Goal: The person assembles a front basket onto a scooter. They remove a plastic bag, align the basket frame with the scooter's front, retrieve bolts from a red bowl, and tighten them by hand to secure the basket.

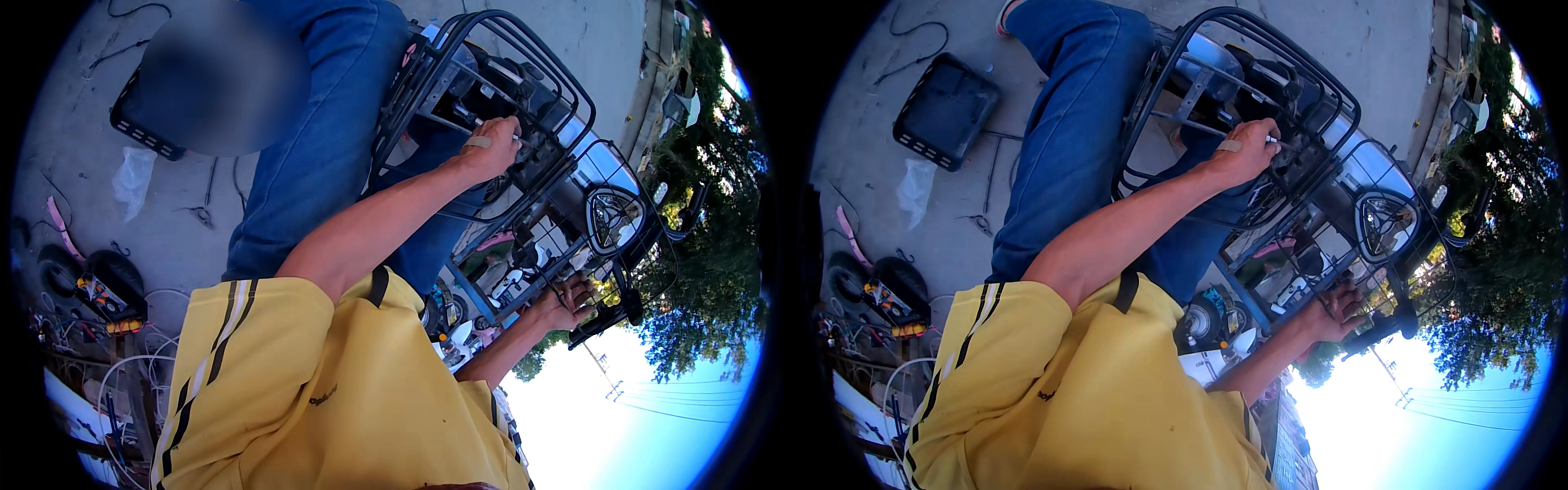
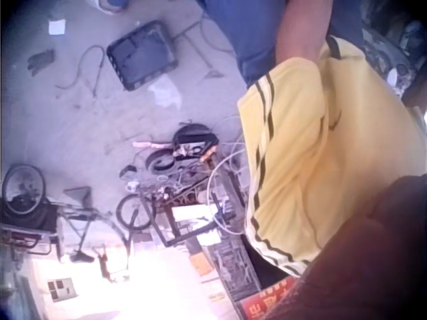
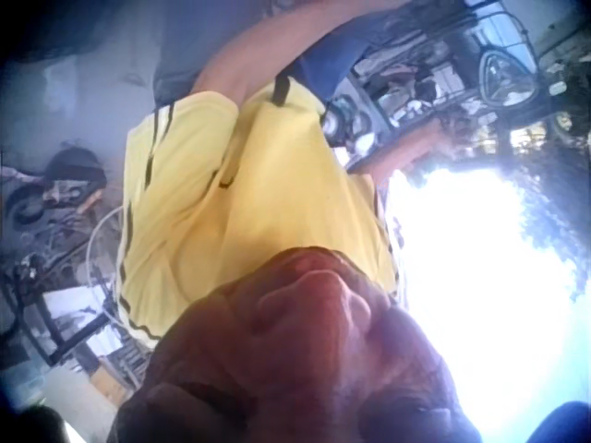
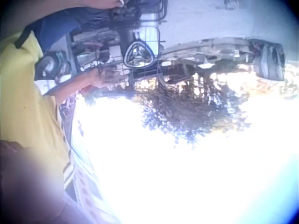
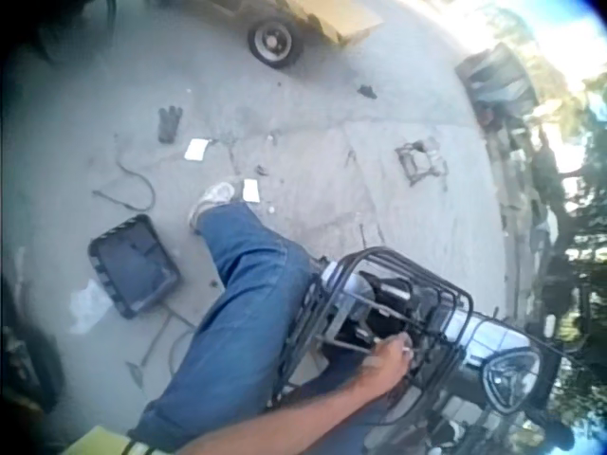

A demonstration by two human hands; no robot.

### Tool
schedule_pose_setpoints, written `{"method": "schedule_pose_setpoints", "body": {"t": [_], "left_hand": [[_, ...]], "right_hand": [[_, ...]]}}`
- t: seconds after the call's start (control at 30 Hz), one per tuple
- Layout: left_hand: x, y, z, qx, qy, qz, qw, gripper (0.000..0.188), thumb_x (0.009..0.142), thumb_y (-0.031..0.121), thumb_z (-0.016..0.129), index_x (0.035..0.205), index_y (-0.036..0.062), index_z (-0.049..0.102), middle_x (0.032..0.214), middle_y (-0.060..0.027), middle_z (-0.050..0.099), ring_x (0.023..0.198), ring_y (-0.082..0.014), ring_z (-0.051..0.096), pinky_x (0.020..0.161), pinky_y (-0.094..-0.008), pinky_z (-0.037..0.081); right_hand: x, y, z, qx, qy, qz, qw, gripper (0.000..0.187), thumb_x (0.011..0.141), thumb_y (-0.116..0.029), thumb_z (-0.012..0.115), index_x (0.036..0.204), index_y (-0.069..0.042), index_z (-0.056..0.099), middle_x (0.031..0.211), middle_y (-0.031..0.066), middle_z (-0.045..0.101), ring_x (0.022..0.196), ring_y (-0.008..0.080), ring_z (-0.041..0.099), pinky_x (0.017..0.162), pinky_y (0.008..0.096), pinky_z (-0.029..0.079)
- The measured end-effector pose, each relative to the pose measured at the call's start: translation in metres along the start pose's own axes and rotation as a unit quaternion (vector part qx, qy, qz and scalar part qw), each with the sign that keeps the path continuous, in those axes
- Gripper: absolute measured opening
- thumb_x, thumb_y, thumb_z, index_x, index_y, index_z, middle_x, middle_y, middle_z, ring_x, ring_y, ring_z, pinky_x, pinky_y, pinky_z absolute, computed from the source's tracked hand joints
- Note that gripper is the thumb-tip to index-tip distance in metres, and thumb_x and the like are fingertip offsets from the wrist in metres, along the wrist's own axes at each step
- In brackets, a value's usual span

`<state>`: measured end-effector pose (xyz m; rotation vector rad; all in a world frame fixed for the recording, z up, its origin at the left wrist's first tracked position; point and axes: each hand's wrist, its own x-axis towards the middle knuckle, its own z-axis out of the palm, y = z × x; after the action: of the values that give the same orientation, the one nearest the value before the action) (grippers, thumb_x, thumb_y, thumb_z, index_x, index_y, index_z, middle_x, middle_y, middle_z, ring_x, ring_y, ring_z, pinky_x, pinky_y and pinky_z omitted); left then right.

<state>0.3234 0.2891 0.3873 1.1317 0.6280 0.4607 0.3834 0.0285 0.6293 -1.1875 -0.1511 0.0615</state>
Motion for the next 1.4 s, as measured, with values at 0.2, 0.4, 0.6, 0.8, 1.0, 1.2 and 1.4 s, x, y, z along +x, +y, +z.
{"method": "schedule_pose_setpoints", "body": {"t": [0.2,0.4,0.6,0.8,1.0,1.2,1.4], "left_hand": [[0.001,0.002,-0.006,-0.040,-0.021,-0.022,0.999,0.020,0.094,0.011,0.067,0.108,-0.0010,0.061,0.106,-0.0217,0.068,0.100,-0.0422,0.066,0.085,-0.0495,0.052],[-0.004,0.008,-0.010,-0.060,-0.031,-0.027,0.997,0.019,0.095,0.011,0.066,0.107,-0.0007,0.059,0.103,-0.0204,0.068,0.095,-0.0404,0.068,0.082,-0.0477,0.053],[-0.012,0.018,-0.011,-0.040,-0.035,-0.015,0.998,0.018,0.095,0.011,0.066,0.107,0.0009,0.057,0.101,-0.0204,0.067,0.090,-0.0394,0.068,0.075,-0.0482,0.054],[-0.017,0.021,-0.014,-0.033,-0.066,-0.027,0.997,0.018,0.096,0.012,0.065,0.105,0.0006,0.055,0.096,-0.0212,0.067,0.085,-0.0384,0.069,0.070,-0.0478,0.055],[-0.020,0.025,-0.011,-0.051,-0.054,-0.047,0.996,0.018,0.098,0.016,0.064,0.106,0.0017,0.055,0.089,-0.0201,0.069,0.082,-0.0388,0.070,0.070,-0.0473,0.055],[-0.019,0.022,-0.005,-0.134,-0.022,-0.127,0.982,0.021,0.098,0.020,0.065,0.104,0.0021,0.057,0.083,-0.0185,0.070,0.083,-0.0357,0.072,0.071,-0.0442,0.056],[-0.011,0.026,-0.010,-0.168,-0.049,-0.177,0.969,0.022,0.098,0.020,0.066,0.108,0.0016,0.059,0.085,-0.0179,0.070,0.084,-0.0350,0.073,0.072,-0.0429,0.055]], "right_hand": [[-0.010,0.003,0.016,0.024,0.052,0.035,0.998,0.050,0.101,-0.048,0.053,0.105,0.001,0.062,0.101,0.0111,0.067,0.107,0.0324,0.064,0.042,0.0212,0.050],[-0.009,-0.005,0.001,0.030,0.066,0.060,0.996,0.059,0.102,-0.052,0.051,0.112,0.004,0.067,0.107,0.0158,0.073,0.100,0.0292,0.068,0.042,0.0212,0.049],[-0.016,-0.003,0.008,0.068,0.150,0.072,0.984,0.049,0.097,-0.046,0.064,0.116,-0.001,0.068,0.113,0.0128,0.073,0.095,0.0242,0.070,0.052,0.0215,0.051],[-0.016,-0.003,0.001,0.039,0.185,0.067,0.980,0.041,0.092,-0.037,0.073,0.115,-0.003,0.069,0.115,0.0087,0.073,0.103,0.0210,0.071,0.067,0.0250,0.058],[-0.016,0.010,0.015,0.086,0.218,0.065,0.970,0.035,0.090,-0.038,0.075,0.101,-0.005,0.071,0.097,0.0029,0.072,0.081,0.0134,0.067,0.064,0.0241,0.056],[-0.019,0.018,0.030,0.098,0.183,0.110,0.972,0.043,0.092,-0.052,0.067,0.099,-0.009,0.069,0.086,-0.0028,0.060,0.057,0.0063,0.043,0.041,0.0197,0.027],[-0.016,0.012,0.022,0.120,0.153,0.141,0.971,0.047,0.093,-0.057,0.064,0.099,-0.010,0.064,0.086,-0.0044,0.056,0.055,0.0044,0.037,0.042,0.0190,0.029]]}}
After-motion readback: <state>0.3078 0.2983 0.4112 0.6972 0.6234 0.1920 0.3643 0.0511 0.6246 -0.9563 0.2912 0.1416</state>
